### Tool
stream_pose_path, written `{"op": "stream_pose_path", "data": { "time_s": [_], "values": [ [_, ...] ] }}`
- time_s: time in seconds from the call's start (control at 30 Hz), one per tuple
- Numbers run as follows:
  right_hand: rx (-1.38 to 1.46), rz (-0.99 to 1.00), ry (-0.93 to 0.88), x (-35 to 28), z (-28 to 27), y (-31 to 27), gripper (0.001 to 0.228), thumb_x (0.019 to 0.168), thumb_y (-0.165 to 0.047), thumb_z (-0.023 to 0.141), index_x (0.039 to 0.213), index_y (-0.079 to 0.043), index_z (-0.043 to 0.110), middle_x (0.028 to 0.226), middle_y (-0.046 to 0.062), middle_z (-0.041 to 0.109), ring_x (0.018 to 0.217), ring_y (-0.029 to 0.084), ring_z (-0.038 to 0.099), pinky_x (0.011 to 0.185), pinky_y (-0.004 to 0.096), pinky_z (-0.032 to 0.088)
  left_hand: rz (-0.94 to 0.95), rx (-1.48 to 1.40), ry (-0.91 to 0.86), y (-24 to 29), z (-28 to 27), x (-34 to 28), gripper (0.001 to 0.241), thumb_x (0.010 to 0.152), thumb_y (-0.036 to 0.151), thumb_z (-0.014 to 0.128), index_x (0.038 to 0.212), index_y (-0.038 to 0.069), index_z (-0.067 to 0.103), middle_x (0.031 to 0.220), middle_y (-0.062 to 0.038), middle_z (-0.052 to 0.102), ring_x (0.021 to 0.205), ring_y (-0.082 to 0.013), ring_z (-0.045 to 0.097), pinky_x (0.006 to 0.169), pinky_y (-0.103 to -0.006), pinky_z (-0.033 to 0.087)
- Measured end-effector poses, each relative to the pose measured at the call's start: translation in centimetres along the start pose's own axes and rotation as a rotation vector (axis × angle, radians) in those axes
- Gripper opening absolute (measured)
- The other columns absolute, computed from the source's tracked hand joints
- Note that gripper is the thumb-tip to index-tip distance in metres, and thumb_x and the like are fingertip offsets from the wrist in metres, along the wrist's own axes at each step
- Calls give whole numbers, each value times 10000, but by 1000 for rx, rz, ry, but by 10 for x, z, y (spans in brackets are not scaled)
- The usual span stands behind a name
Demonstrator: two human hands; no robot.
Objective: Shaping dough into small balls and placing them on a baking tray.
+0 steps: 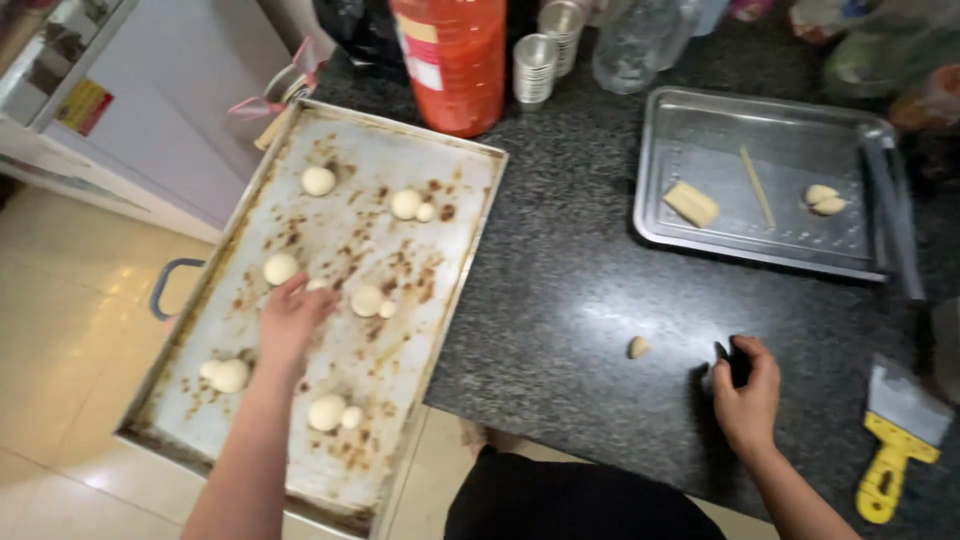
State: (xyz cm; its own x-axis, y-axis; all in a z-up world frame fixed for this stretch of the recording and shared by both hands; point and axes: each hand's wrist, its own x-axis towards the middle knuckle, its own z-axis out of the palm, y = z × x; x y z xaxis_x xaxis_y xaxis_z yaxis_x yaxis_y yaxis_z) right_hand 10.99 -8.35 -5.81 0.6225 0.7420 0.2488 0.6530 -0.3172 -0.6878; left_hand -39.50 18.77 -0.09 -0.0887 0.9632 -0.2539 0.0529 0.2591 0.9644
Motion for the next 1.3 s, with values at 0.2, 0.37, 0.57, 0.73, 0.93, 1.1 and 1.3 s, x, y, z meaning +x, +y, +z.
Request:
{"op": "stream_pose_path", "data": {
  "time_s": [0.2,0.37,0.57,0.73,0.93,1.1,1.3],
  "values": [
    [-127,-45,72,-21,22,-24,347,849,-77,578,1180,4,507,1250,201,500,1250,343,452,1049,411,356,37,444,156,-19,-86,52,437,755,115,696,1148,-31,572,933,-110,648,791,-118,586,706,-270,468],
    [-113,119,55,-24,26,-35,350,852,-96,576,1182,-1,508,1200,197,511,1101,318,512,959,390,411,200,779,129,-15,-104,84,318,784,117,657,1085,20,629,992,-177,635,795,-237,626,740,-345,495],
    [-229,150,33,-37,26,-51,380,838,-98,581,1199,0,515,1179,196,528,1088,328,522,946,398,420,431,1132,-13,-7,-102,111,239,753,116,654,990,105,679,1088,-144,601,994,-325,567,850,-409,455],
    [-257,153,4,-39,25,-64,398,826,-102,579,1204,1,506,1192,203,522,1095,339,521,936,407,423,390,1214,-89,5,-89,109,250,758,71,609,982,155,683,1109,-58,609,1042,-274,566,863,-391,465],
    [-307,127,25,-38,29,-64,390,817,-97,587,1187,-1,509,1189,196,520,1117,342,497,968,412,405,265,1250,-15,8,-80,105,316,817,2,536,1046,174,670,1181,-33,569,1043,-272,563,833,-408,465],
    [-305,143,24,-38,32,-68,393,819,-84,574,1192,6,491,1227,198,492,1157,342,457,990,418,380,343,1203,-135,8,-76,109,342,745,-25,567,1046,114,652,1175,-49,561,1079,-269,536,877,-377,446],
    [-296,135,25,-35,30,-74,394,809,-79,580,1182,13,492,1211,206,492,1139,345,459,975,420,379,318,1104,-179,-10,-87,118,422,710,2,605,1123,89,618,1213,-98,547,1084,-294,523,919,-357,421]
  ]
}}
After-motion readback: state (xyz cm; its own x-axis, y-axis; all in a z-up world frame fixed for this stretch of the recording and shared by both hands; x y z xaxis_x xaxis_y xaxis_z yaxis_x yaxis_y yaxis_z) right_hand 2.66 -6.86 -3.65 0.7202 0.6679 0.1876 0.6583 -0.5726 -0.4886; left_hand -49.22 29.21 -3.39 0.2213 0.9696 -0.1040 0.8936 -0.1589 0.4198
